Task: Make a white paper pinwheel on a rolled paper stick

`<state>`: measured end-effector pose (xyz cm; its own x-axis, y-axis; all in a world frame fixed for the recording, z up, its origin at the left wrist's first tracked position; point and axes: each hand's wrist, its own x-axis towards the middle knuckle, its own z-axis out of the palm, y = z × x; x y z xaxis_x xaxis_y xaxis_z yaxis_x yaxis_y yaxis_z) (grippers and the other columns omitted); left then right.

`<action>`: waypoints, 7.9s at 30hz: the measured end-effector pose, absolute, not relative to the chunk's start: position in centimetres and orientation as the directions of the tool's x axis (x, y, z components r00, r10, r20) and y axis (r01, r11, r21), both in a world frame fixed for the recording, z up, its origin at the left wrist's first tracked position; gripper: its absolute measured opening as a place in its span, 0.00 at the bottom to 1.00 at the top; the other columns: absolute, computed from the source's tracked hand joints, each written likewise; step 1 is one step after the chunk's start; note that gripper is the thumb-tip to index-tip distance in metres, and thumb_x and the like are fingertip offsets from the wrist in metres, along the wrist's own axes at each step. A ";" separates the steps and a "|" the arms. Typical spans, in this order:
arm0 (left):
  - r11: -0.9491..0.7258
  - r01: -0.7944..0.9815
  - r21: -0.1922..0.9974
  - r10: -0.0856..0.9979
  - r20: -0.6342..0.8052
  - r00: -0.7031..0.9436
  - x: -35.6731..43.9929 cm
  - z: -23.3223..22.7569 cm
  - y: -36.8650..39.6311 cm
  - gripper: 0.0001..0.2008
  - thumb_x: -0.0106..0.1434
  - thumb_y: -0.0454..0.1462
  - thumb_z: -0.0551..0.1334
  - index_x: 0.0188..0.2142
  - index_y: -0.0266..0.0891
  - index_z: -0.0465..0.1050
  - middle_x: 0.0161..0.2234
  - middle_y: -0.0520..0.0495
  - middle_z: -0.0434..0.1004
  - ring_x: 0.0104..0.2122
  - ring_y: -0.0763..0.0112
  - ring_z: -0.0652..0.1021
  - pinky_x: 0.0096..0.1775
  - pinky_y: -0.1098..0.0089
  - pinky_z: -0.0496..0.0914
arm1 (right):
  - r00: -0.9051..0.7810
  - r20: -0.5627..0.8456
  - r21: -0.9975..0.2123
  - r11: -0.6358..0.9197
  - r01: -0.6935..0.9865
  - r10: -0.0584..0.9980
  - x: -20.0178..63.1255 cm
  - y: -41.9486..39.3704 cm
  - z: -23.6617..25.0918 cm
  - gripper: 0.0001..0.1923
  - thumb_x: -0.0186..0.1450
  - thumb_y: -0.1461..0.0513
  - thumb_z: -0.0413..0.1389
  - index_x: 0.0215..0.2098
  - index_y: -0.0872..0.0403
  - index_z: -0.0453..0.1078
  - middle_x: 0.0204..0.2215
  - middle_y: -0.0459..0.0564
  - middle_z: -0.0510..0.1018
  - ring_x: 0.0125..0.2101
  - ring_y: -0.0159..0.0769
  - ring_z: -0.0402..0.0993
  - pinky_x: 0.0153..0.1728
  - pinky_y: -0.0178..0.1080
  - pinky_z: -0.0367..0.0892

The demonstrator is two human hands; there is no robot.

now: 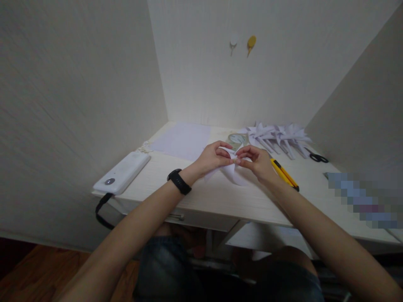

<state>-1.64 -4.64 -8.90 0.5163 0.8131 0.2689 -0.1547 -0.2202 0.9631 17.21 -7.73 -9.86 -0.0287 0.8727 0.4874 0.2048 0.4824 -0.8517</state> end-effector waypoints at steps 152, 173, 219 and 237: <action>-0.318 0.152 0.936 0.833 0.199 0.516 -1.2 -9.5 -3.6 0.10 0.60 0.27 0.64 0.41 0.32 0.81 0.31 0.43 0.82 0.22 0.77 0.76 0.27 0.75 0.72 | -0.375 -0.147 -0.812 0.105 0.574 0.916 18.4 -8.6 -5.6 0.15 0.46 0.58 0.69 0.30 0.55 0.74 0.17 0.42 0.73 0.19 0.29 0.66 0.23 0.33 0.57; -0.381 0.143 0.913 0.787 0.240 0.568 -0.9 -9.7 -4.2 0.08 0.54 0.27 0.68 0.35 0.34 0.81 0.31 0.44 0.83 0.32 0.69 0.81 0.37 0.70 0.75 | -0.232 -0.030 -0.901 0.074 0.427 0.972 17.9 -11.2 -7.3 0.20 0.49 0.52 0.69 0.33 0.57 0.77 0.21 0.45 0.74 0.20 0.27 0.62 0.21 0.33 0.54; -0.437 0.058 0.897 0.781 0.347 0.520 -1.0 -8.9 -4.8 0.07 0.55 0.29 0.66 0.35 0.35 0.74 0.24 0.51 0.79 0.26 0.74 0.78 0.32 0.73 0.70 | 0.089 0.378 -0.839 0.301 0.452 0.921 17.6 -12.1 -9.1 0.25 0.44 0.52 0.72 0.37 0.53 0.76 0.34 0.52 0.82 0.22 0.31 0.69 0.24 0.36 0.64; -0.428 0.074 0.901 0.808 0.345 0.477 -0.9 -8.9 -4.9 0.12 0.54 0.29 0.67 0.33 0.38 0.65 0.24 0.55 0.77 0.27 0.73 0.78 0.33 0.72 0.68 | 0.179 0.397 -0.870 0.308 0.384 0.900 16.4 -12.1 -10.0 0.24 0.44 0.52 0.72 0.36 0.53 0.75 0.33 0.51 0.80 0.17 0.26 0.58 0.18 0.34 0.55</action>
